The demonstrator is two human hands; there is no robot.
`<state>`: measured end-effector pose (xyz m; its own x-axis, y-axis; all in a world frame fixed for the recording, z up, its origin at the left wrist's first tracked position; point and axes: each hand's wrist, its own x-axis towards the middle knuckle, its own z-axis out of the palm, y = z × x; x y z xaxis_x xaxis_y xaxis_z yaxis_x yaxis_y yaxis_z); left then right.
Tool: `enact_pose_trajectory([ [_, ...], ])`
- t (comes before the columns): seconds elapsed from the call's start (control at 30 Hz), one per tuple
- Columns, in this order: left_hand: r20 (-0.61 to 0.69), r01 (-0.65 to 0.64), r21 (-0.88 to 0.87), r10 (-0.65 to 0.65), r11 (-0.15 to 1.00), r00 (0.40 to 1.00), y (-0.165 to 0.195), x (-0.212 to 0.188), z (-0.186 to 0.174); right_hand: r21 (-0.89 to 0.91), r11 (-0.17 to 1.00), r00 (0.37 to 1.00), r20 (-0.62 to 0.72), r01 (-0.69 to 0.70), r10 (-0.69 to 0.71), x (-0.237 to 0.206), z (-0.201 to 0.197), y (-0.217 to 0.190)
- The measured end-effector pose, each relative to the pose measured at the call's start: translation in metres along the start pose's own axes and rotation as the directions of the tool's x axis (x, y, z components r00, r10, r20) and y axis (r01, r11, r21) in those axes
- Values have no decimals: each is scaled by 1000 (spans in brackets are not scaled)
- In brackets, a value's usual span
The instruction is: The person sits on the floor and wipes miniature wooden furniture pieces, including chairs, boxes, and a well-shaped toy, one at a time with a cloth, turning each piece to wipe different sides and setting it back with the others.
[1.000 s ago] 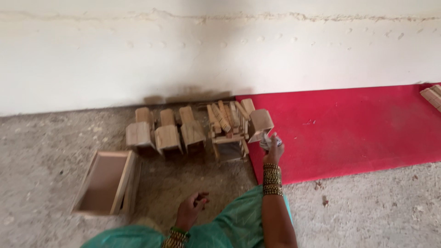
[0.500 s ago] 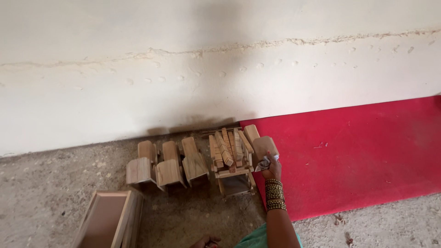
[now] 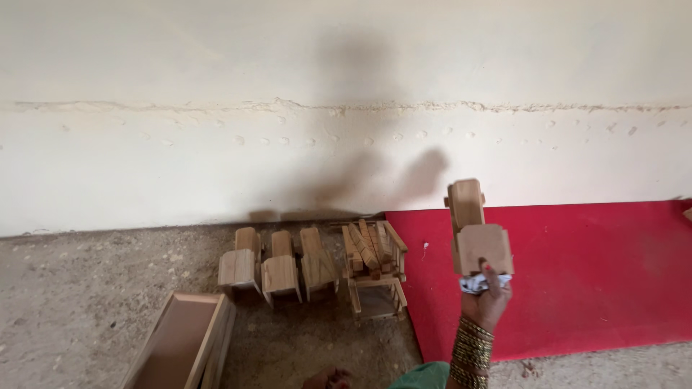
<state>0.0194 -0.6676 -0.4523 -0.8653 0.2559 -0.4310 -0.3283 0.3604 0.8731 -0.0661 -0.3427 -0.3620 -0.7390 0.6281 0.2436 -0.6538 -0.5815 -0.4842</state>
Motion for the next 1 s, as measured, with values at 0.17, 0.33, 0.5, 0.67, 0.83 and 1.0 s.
enact_pose_trajectory([
  [0.17, -116, -286, -86, 276, 954, 954, -10, -42, -14, 177, 975, 982, 157, -132, 105, -48, 22, -41],
  [0.33, -254, -574, -298, 517, 763, 818, 3, -89, -45, 128, 900, 900, 200, -417, 388, -118, 51, -34],
  [0.5, -375, -681, -509, 575, 527, 727, 12, -122, -72, 176, 733, 750, 58, -657, 659, -198, 58, 5],
  [0.67, -456, -668, -676, 535, 311, 711, -12, -117, -88, 94, 548, 555, 119, -831, 823, -258, 67, 35],
  [0.83, -312, -346, -938, 358, 34, 880, -24, -115, -88, -117, 527, 505, 175, -842, 845, -278, 70, 51],
  [1.0, -508, -512, -856, 294, -71, 810, -15, -124, -95, -619, 613, 647, 213, -490, 732, -262, 57, 51],
])
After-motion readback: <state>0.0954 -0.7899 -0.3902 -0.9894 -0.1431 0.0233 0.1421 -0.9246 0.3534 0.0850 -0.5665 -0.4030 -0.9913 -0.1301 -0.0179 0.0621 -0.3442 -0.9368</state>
